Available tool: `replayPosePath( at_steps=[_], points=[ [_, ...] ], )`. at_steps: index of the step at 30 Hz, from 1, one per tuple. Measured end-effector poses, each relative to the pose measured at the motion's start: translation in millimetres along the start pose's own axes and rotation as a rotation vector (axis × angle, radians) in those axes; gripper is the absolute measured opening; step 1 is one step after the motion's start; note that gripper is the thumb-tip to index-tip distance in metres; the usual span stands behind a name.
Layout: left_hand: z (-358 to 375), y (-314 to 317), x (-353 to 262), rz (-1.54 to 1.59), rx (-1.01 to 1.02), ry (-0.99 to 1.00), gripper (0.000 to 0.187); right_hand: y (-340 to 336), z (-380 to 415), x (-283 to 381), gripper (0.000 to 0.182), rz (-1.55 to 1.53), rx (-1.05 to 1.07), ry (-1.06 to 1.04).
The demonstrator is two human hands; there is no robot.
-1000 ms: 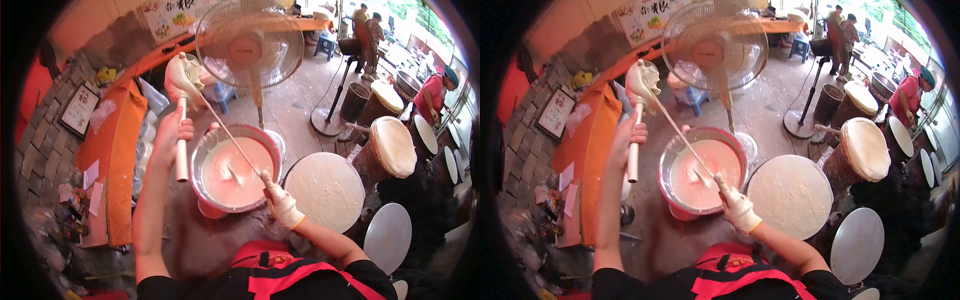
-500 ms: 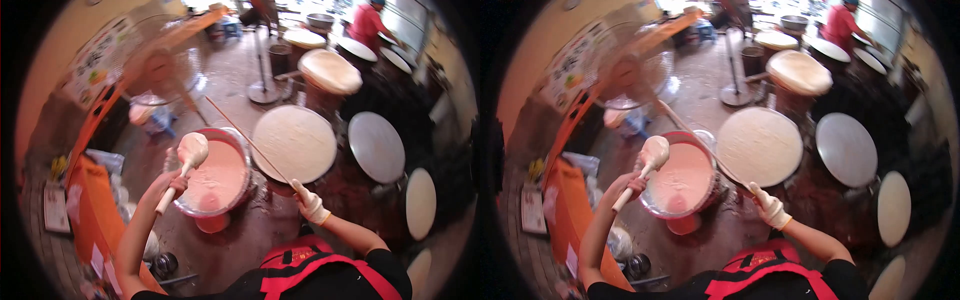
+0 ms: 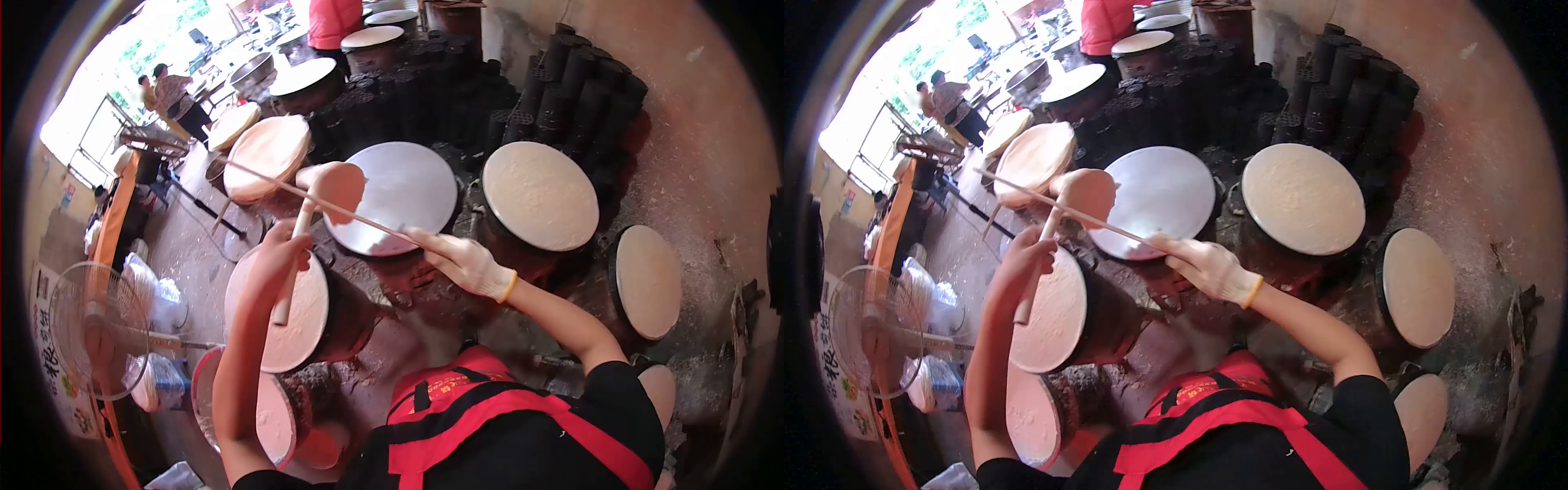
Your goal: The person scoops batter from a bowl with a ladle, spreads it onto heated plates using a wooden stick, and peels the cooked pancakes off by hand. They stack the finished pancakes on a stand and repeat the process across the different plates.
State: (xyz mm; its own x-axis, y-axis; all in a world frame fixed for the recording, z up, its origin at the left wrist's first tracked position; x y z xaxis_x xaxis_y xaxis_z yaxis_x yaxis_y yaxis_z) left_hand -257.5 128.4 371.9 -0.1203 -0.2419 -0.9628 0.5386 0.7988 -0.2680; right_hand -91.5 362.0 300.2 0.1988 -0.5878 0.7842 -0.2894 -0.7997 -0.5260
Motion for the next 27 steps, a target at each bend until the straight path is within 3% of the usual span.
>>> replayPosePath(
  at_steps=[1,2,3,6,7,9,10,11,12,14,15,16,19,21,23,25,27],
  points=[
    [-28.3,20.8,2.3,-0.156,0.018,0.101,0.027,-11.5,-14.9,-5.0,0.042,0.127,-0.070,-0.094],
    [-54.8,39.6,17.1,-0.324,-0.008,0.212,0.029,-25.6,-28.8,-9.6,0.044,0.276,0.104,0.199],
    [-78.0,57.2,24.6,-0.490,-0.036,0.327,0.032,-40.5,-38.3,-22.4,0.044,0.272,0.062,0.284],
    [-108.7,117.2,29.3,-0.508,-0.040,0.323,0.035,-69.1,-47.8,-83.3,0.042,0.187,0.013,0.583],
    [-116.6,133.0,38.5,-0.453,-0.059,0.283,0.035,-67.1,-40.1,-124.4,0.042,0.156,-0.113,0.421],
    [-135.3,161.6,66.5,-0.459,-0.098,0.227,0.033,-62.5,-11.7,-159.6,0.045,-0.571,0.145,0.978],
    [-139.5,173.9,76.6,-0.357,-0.132,0.174,0.032,-46.4,3.6,-177.3,0.046,-0.707,0.077,1.029],
    [-143.8,185.7,86.4,-0.255,-0.166,0.125,0.031,-36.7,17.0,-195.0,0.046,-0.662,0.078,1.043],
    [-150.3,194.6,101.3,-0.195,-0.235,0.109,0.028,-23.6,22.5,-217.4,0.046,-0.365,-0.165,0.754],
    [-160.0,204.9,119.3,-0.129,-0.293,0.062,0.030,-15.3,27.7,-203.5,0.047,0.050,-0.269,0.665],
    [-163.4,206.0,126.0,-0.085,-0.321,0.051,0.029,-10.3,34.2,-202.3,0.048,0.170,-0.141,0.876],
    [-167.2,204.3,130.4,-0.025,-0.349,0.057,0.028,-1.4,31.8,-208.0,0.047,0.152,-0.163,0.923],
    [-187.6,186.9,129.9,0.161,-0.406,0.091,0.025,13.5,-6.2,-212.3,0.048,0.051,-0.202,0.964],
    [-193.0,171.7,108.8,0.350,-0.446,0.141,0.024,39.5,-39.4,-236.9,0.046,-0.127,-0.307,0.780],
    [-198.8,155.9,90.6,0.551,-0.478,0.168,0.020,42.5,-57.4,-243.1,0.043,-0.512,-0.252,0.852],
    [-191.1,137.2,75.2,0.643,-0.325,0.131,0.016,43.2,-53.8,-225.7,0.039,-1.111,-0.015,1.155],
    [-171.1,122.2,76.9,0.695,-0.289,0.062,0.016,39.0,-30.1,-198.4,0.038,-1.144,-0.213,1.118]
  ],
)
Point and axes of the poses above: each hand's wrist, its own z-axis away from the middle knuckle, its own y-axis out of the palm, x = y × z, the point moved 5 cm from there along -z, towards the middle knuckle, and after that the axes turned 14 degrees about y, right-handed, at the moved point
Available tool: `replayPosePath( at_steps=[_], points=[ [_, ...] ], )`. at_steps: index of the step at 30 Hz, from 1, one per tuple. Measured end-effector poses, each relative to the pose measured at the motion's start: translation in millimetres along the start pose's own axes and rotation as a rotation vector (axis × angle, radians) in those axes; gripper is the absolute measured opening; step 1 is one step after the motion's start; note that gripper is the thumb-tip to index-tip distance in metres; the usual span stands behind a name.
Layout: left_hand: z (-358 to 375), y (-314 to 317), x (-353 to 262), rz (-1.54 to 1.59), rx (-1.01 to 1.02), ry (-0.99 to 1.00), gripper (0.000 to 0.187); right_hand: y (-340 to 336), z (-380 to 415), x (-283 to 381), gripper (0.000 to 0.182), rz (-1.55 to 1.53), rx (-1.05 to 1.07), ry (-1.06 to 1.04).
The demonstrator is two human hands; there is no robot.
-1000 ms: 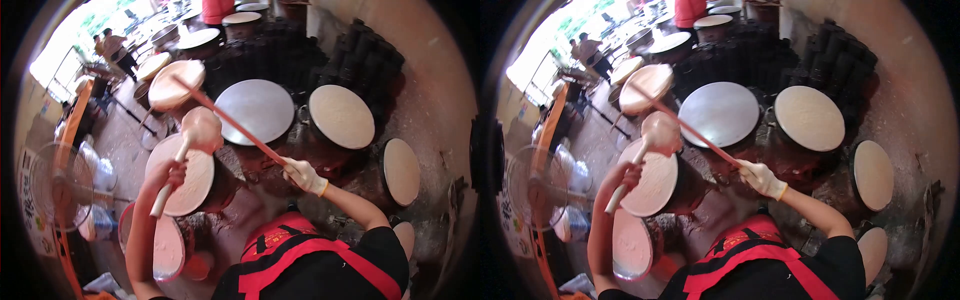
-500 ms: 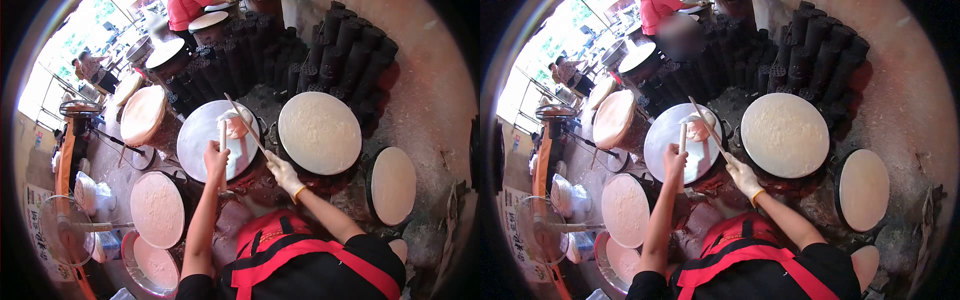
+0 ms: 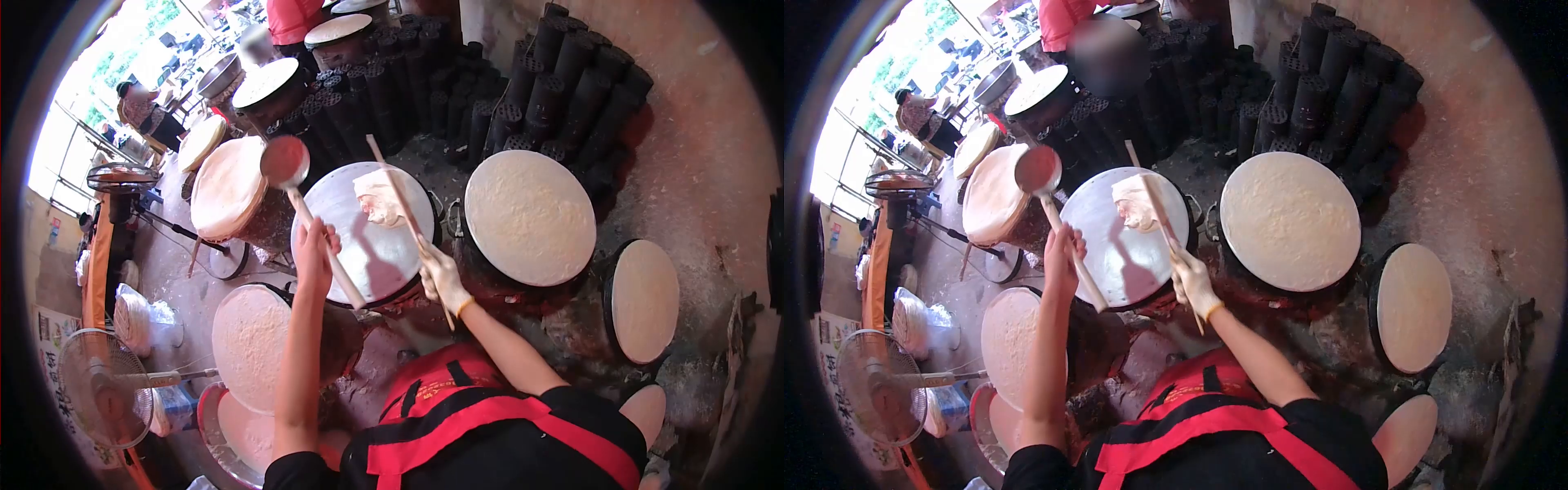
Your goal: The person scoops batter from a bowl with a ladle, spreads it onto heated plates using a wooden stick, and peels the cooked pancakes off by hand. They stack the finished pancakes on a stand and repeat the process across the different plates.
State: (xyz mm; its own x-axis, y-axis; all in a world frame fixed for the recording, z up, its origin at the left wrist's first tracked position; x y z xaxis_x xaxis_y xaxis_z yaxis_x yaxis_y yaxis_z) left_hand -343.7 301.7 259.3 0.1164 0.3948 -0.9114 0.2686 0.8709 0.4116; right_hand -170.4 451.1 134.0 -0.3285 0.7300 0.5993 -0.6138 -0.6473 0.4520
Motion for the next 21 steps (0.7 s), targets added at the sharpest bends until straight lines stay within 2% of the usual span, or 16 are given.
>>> replayPosePath(
  at_steps=[1,2,3,5,7,10,11,13,16,18,20,21],
  points=[
    [12.2,-18.1,0.6,0.027,0.059,-0.108,0.014,-7.3,5.1,-18.5,0.037,-0.037,-0.080,-0.036],
    [31.5,-41.5,3.6,0.068,-0.034,-0.274,0.013,-13.0,11.9,-34.2,0.037,-0.076,-0.161,-0.069],
    [50.2,-66.3,6.9,0.045,0.004,-0.352,0.013,-8.2,16.6,-45.5,0.038,-0.129,-0.201,-0.087],
    [98.9,-85.4,6.0,-0.090,-0.077,-0.358,0.016,14.3,7.7,-55.4,0.039,-0.069,-0.214,-0.143],
    [146.2,-96.0,7.8,-0.055,-0.191,-0.365,0.019,43.0,-10.4,-47.0,0.039,-0.043,-0.244,-0.129],
    [196.8,-112.3,4.7,-0.021,-0.295,-0.417,0.022,51.2,-123.2,-46.3,0.039,0.363,-0.406,-0.678],
    [206.9,-118.0,2.4,-0.033,-0.323,-0.432,0.022,62.3,-139.7,-38.6,0.039,0.454,-0.451,-0.773],
    [220.0,-133.6,6.3,-0.019,-0.359,-0.436,0.022,78.6,-133.5,-21.0,0.038,0.607,-0.423,-0.741],
    [230.1,-152.1,11.0,-0.004,-0.390,-0.385,0.019,104.2,-47.8,13.0,0.037,0.656,-0.162,-0.321],
    [234.4,-163.1,12.8,-0.024,-0.423,-0.362,0.018,87.3,-22.3,12.6,0.036,0.525,0.063,-0.002],
    [241.2,-179.8,18.9,0.009,-0.395,-0.387,0.015,54.1,-1.7,-0.9,0.036,0.399,-0.012,-0.091],
    [243.8,-183.0,20.3,0.004,-0.400,-0.398,0.015,33.3,1.2,-9.0,0.037,0.362,-0.138,-0.138]
  ],
)
Point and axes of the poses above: each hand's wrist, its own z-axis away from the middle knuckle, its own y-axis out of the palm, x = y × z, the point moved 5 cm from there along -z, towards the middle knuckle, and after that the axes turned 14 degrees about y, right-handed, at the moved point
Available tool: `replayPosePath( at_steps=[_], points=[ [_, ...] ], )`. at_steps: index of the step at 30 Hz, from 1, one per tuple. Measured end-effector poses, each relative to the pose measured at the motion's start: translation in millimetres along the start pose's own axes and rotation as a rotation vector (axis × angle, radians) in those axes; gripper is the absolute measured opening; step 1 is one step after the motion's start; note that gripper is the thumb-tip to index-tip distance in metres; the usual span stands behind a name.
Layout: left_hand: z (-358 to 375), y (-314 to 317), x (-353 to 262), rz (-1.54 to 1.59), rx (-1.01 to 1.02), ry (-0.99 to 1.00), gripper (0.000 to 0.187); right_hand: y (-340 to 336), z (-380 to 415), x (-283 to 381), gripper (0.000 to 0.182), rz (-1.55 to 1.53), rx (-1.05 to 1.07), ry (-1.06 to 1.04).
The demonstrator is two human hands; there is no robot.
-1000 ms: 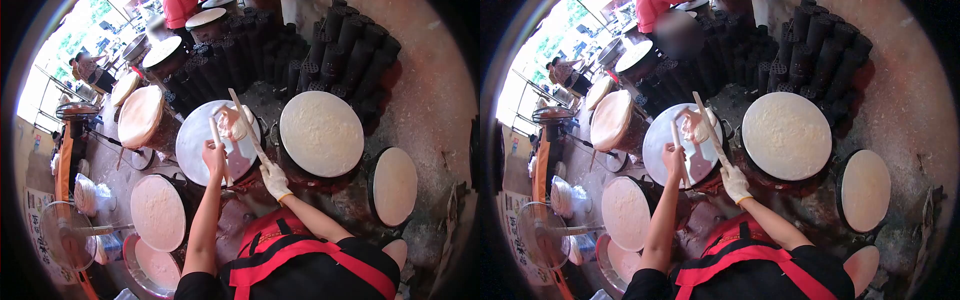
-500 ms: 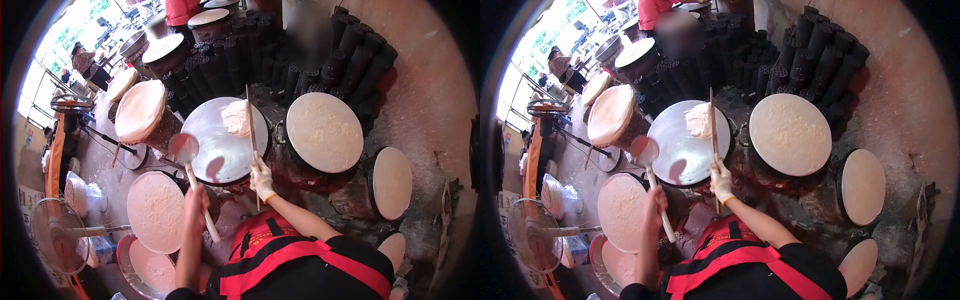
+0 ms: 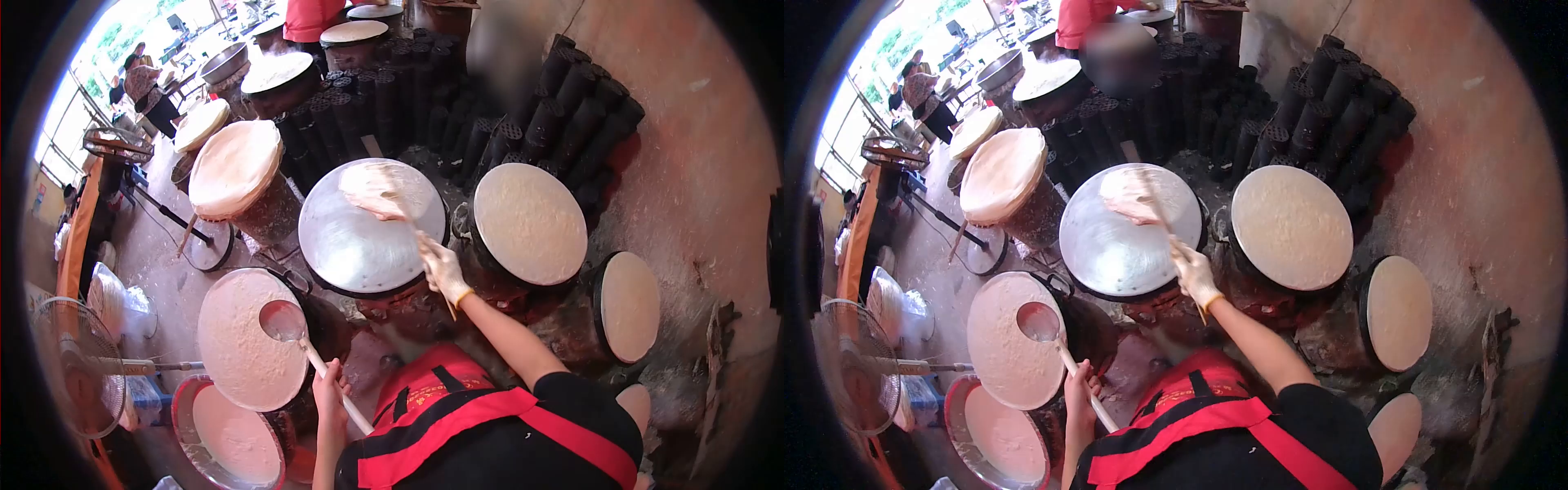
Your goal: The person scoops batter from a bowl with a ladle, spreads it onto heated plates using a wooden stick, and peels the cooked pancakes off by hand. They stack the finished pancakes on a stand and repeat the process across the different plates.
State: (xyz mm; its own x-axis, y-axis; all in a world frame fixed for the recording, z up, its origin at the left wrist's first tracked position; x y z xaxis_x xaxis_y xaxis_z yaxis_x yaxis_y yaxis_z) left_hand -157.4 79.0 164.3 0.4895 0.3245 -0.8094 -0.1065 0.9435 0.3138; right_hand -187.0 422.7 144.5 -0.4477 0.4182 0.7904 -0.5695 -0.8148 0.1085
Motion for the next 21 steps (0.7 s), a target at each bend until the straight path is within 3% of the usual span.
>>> replayPosePath(
  at_steps=[2,4,10,15,17,19,21],
  points=[
    [2.7,-10.1,10.2,0.004,-0.010,-0.008,0.013,-15.5,4.5,-12.2,0.039,-0.081,-0.176,0.057],
    [8.2,-13.5,16.9,0.015,-0.029,-0.027,0.012,-0.3,-0.8,-5.1,0.039,0.030,-0.119,0.014],
    [16.7,2.5,44.5,0.099,-0.090,-0.038,0.010,42.6,-45.7,18.9,0.041,0.315,0.129,-0.062],
    [24.2,24.7,62.5,0.145,-0.196,0.004,0.009,-11.4,-9.9,53.4,0.039,0.285,0.479,0.214],
    [31.4,36.0,62.7,0.125,-0.236,0.019,0.011,-45.2,-34.9,50.4,0.038,0.389,0.208,-0.001],
    [38.3,43.0,72.1,0.117,-0.297,0.042,0.013,-55.7,-61.2,54.2,0.038,0.312,0.044,0.067],
    [46.4,50.2,79.8,0.124,-0.359,0.045,0.013,-33.7,-77.6,58.9,0.040,0.489,0.175,-0.078]
  ],
)
Point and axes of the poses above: each hand's wrist, its own z-axis away from the middle knuckle, its own y-axis out of the palm, x = y × z, the point moved 5 cm from there along -z, towards the middle knuckle, and after that the axes turned 14 degrees about y, right-handed, at the moved point
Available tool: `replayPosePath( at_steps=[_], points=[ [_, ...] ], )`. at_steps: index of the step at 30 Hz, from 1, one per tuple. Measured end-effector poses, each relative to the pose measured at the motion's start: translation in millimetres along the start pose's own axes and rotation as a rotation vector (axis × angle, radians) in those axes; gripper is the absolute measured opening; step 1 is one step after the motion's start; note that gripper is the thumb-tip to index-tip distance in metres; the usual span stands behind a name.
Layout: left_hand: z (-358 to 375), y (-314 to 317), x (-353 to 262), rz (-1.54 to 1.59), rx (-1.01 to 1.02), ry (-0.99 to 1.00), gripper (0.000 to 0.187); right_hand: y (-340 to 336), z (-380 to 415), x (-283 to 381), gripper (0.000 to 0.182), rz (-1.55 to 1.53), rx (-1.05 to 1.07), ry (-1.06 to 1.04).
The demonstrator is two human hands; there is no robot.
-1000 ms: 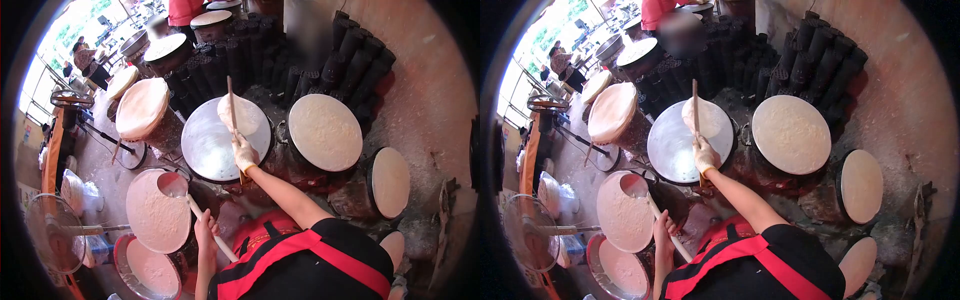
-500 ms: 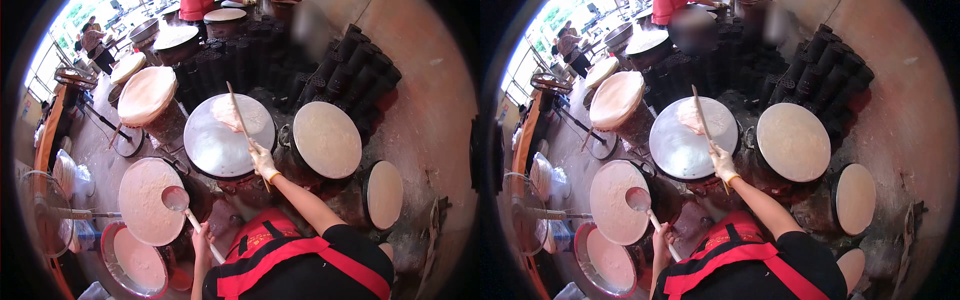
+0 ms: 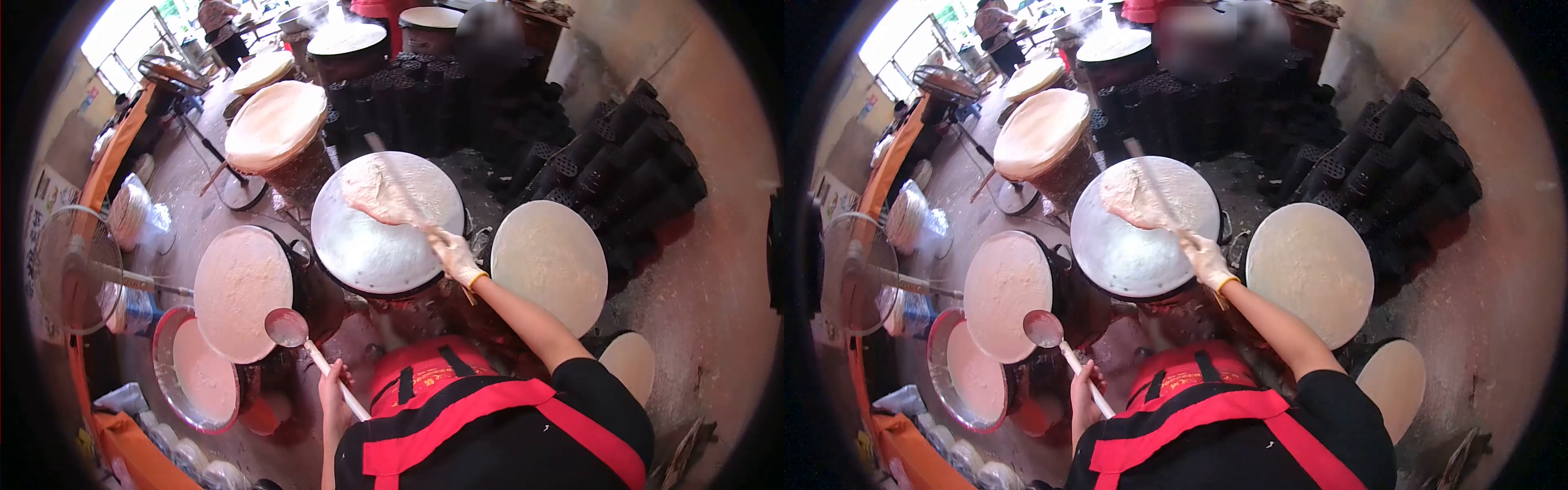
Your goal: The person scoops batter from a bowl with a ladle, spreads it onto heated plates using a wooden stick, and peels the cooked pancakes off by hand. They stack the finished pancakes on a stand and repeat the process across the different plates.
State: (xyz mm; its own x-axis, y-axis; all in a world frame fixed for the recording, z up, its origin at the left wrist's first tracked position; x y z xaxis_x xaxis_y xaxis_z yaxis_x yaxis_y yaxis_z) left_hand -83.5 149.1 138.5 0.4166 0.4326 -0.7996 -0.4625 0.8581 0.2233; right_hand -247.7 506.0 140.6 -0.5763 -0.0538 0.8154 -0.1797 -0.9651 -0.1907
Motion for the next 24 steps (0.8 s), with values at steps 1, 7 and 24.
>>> replayPosePath(
  at_steps=[1,7,24],
  points=[
    [6.8,3.5,5.1,0.015,-0.034,-0.008,0.013,15.9,-11.8,5.0,0.041,0.045,0.088,-0.044],
    [29.8,-0.8,36.0,0.062,-0.123,-0.004,0.014,-7.0,28.9,26.8,0.043,0.255,0.456,0.034],
    [90.9,-12.8,22.9,0.135,-0.366,-0.045,0.014,-65.2,-42.5,70.8,0.039,0.475,0.630,0.063]
  ],
)
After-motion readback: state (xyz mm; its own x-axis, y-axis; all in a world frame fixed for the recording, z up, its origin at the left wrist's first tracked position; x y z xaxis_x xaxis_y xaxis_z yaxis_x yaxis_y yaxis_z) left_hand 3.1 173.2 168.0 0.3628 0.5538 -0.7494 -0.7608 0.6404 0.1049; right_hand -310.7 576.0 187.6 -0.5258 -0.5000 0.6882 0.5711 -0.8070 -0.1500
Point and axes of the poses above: each hand's wrist, its own z-axis away from the middle knuckle, its own y-axis out of the palm, x = y × z, the point moved 5 cm from there along -z, towards the middle knuckle, and after that the axes turned 14 degrees about y, right-handed, at the moved point
